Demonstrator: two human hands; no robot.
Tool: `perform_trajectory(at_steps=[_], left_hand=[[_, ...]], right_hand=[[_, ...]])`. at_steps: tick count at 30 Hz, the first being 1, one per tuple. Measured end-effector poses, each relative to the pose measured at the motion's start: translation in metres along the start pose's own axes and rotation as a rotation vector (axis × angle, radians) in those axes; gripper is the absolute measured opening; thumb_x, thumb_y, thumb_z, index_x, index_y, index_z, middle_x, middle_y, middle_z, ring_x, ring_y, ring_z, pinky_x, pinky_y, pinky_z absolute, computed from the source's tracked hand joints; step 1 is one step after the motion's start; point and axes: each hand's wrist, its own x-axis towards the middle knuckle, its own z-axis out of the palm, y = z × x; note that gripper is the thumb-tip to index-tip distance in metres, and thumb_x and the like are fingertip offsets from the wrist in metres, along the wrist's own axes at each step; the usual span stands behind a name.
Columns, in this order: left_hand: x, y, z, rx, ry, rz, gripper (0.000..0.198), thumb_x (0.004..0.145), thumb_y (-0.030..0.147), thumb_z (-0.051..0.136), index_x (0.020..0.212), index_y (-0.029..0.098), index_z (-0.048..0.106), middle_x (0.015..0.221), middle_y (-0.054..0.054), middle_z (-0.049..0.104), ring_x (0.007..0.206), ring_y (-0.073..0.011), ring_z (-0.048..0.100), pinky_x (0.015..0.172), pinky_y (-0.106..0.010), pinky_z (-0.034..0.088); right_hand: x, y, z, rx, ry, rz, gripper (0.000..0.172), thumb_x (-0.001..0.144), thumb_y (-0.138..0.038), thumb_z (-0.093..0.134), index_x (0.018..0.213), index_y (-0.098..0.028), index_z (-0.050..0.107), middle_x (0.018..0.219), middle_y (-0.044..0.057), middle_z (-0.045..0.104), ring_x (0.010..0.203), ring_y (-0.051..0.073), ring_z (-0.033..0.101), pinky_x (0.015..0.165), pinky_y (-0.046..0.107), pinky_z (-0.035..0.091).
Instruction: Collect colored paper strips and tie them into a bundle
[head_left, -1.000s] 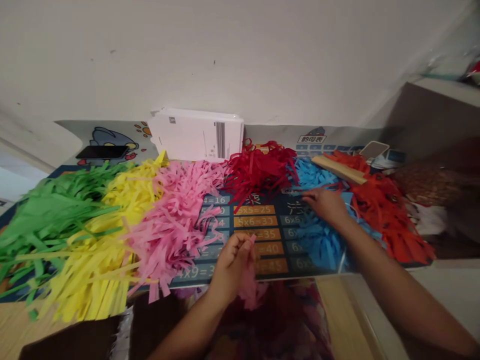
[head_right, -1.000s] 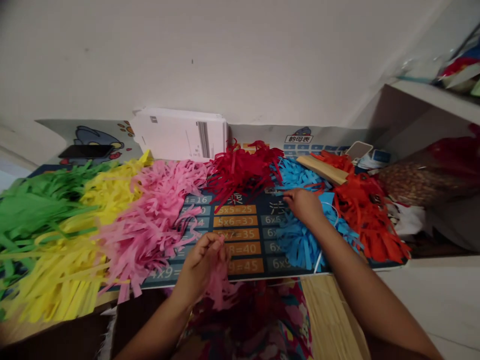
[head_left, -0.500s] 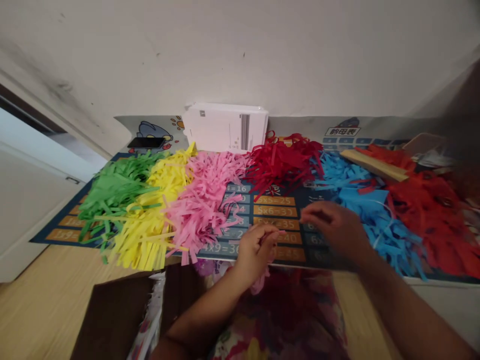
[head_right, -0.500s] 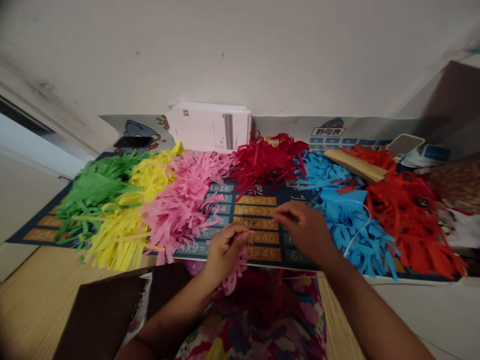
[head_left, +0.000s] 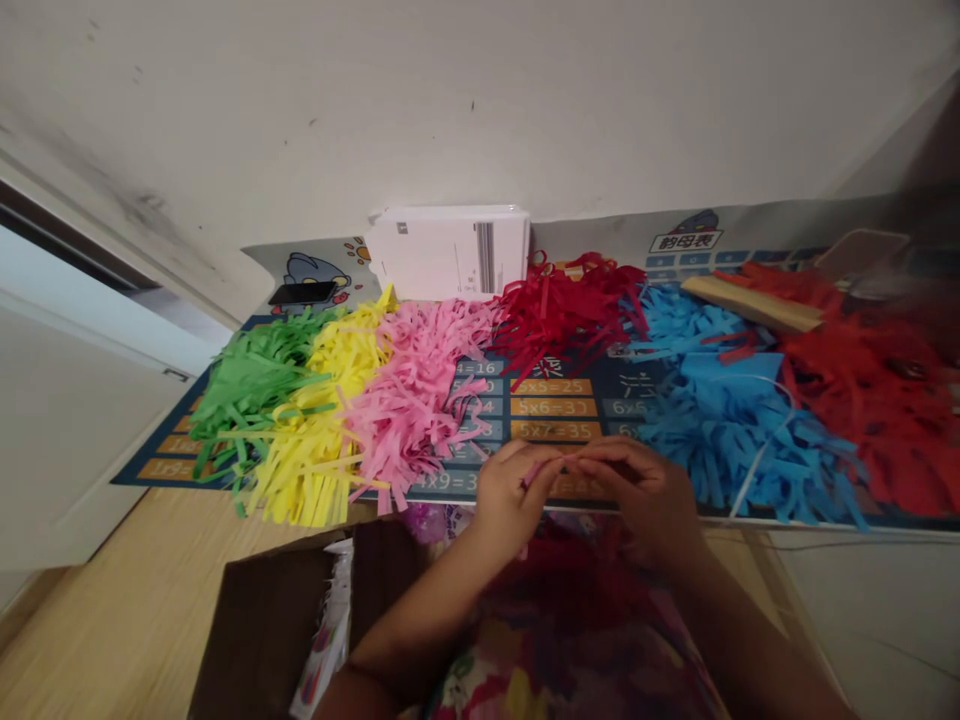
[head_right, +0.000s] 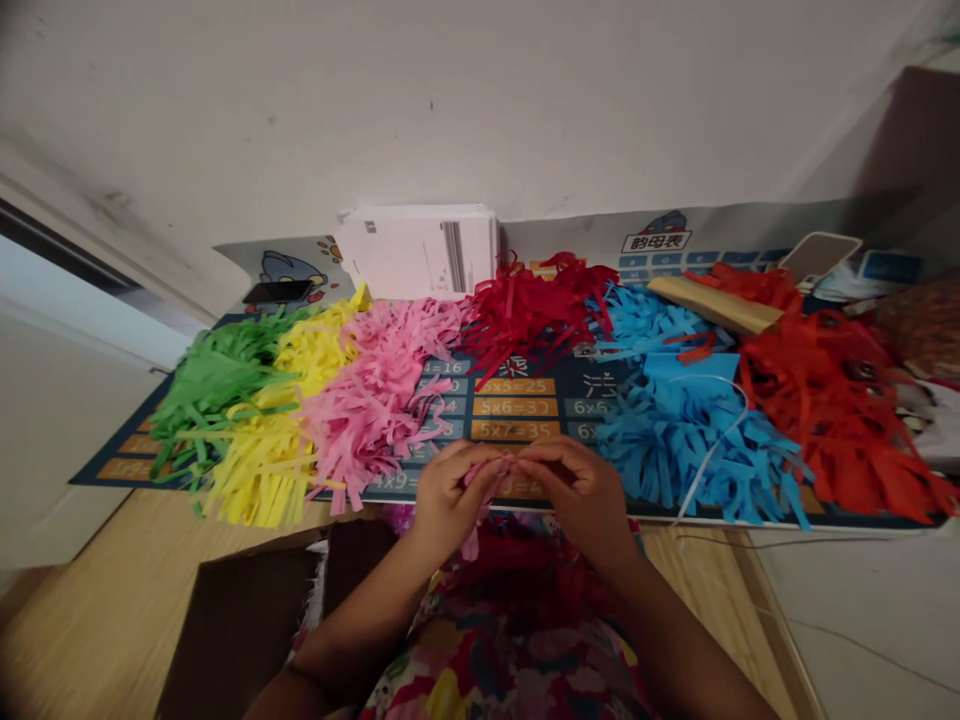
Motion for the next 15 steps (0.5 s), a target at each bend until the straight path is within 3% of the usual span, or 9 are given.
perform_trajectory(at_steps=[4, 10, 15], left_hand=[[-0.0006, 0.0007, 0.0003, 0.038, -0.01, 0.063, 0.014, 0.094, 0.019, 0.059, 0.091, 0.017, 0.073, 0.08, -0.004, 0.073, 0.073, -0.0145, 0.065, 0.067, -0.024, 0.05], [-0.0001, 0.0006, -0.0001, 0.052, -0.079, 0.082, 0.013, 0.094, 0.022, 0.06, 0.094, 0.018, 0.072, 0.082, -0.005, 0.073, 0.074, -0.0156, 0.066, 0.068, -0.026, 0.051], [-0.0011, 0.002, -0.0023, 0.065, -0.102, 0.066, 0.015, 0.095, 0.018, 0.056, 0.095, 0.018, 0.071, 0.084, -0.006, 0.072, 0.076, -0.0163, 0.065, 0.068, -0.027, 0.051]], right_hand=[[-0.0021, -0.0009, -0.0011, -0.016, -0.032, -0.027, 0.01, 0.083, -0.033, 0.069, 0.083, -0.027, 0.078, 0.087, 0.002, 0.074, 0.085, 0.019, 0.069, 0.077, 0.029, 0.055], [-0.0043, -0.0017, -0.0004, 0.033, -0.008, 0.121, 0.015, 0.081, -0.039, 0.071, 0.084, -0.025, 0.074, 0.082, 0.002, 0.074, 0.076, 0.02, 0.07, 0.07, 0.031, 0.056], [-0.007, 0.0025, 0.0004, -0.007, -0.037, 0.096, 0.013, 0.083, -0.038, 0.069, 0.081, -0.025, 0.072, 0.081, 0.001, 0.073, 0.077, 0.02, 0.07, 0.073, 0.031, 0.055]])
